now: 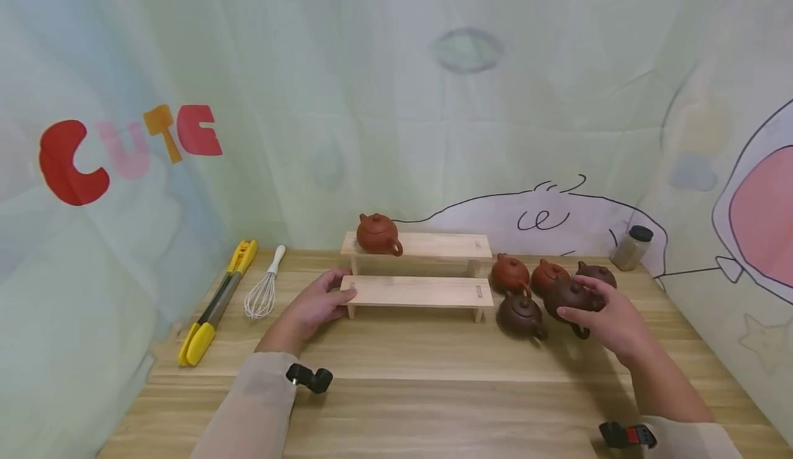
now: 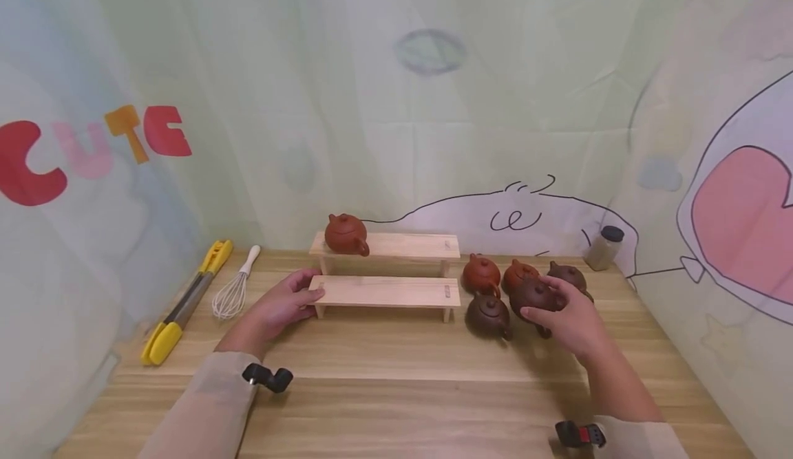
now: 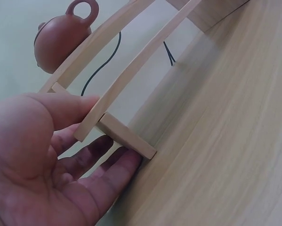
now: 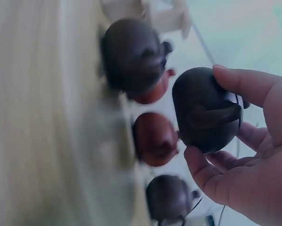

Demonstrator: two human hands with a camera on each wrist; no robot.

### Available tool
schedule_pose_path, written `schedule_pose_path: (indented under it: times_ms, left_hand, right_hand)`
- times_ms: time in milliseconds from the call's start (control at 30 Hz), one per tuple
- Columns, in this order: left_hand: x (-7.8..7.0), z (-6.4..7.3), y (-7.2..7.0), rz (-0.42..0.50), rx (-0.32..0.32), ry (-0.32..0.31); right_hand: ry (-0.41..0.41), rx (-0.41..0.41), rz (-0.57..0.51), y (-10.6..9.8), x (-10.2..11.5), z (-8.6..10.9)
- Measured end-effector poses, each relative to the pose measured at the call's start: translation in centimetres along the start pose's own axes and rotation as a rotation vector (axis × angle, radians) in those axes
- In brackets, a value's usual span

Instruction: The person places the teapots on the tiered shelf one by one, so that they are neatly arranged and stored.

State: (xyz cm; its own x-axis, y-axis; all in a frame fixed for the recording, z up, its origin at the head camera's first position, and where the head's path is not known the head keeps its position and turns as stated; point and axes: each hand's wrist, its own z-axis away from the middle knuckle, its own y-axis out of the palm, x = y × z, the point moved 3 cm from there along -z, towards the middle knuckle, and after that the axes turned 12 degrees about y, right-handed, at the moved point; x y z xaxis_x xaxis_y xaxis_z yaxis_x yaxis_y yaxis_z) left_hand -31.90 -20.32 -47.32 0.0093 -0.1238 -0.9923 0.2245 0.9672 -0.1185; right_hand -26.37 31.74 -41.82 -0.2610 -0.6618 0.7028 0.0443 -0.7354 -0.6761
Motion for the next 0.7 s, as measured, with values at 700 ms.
schedule_pose_path:
  times_ms: [700]
  left_hand:
    - [0.3, -0.2, 0.0, -0.019, -0.013, 0.011]
  right_hand:
    - [-0.197, 0.072, -0.123, 6.6, 12.4, 1.1]
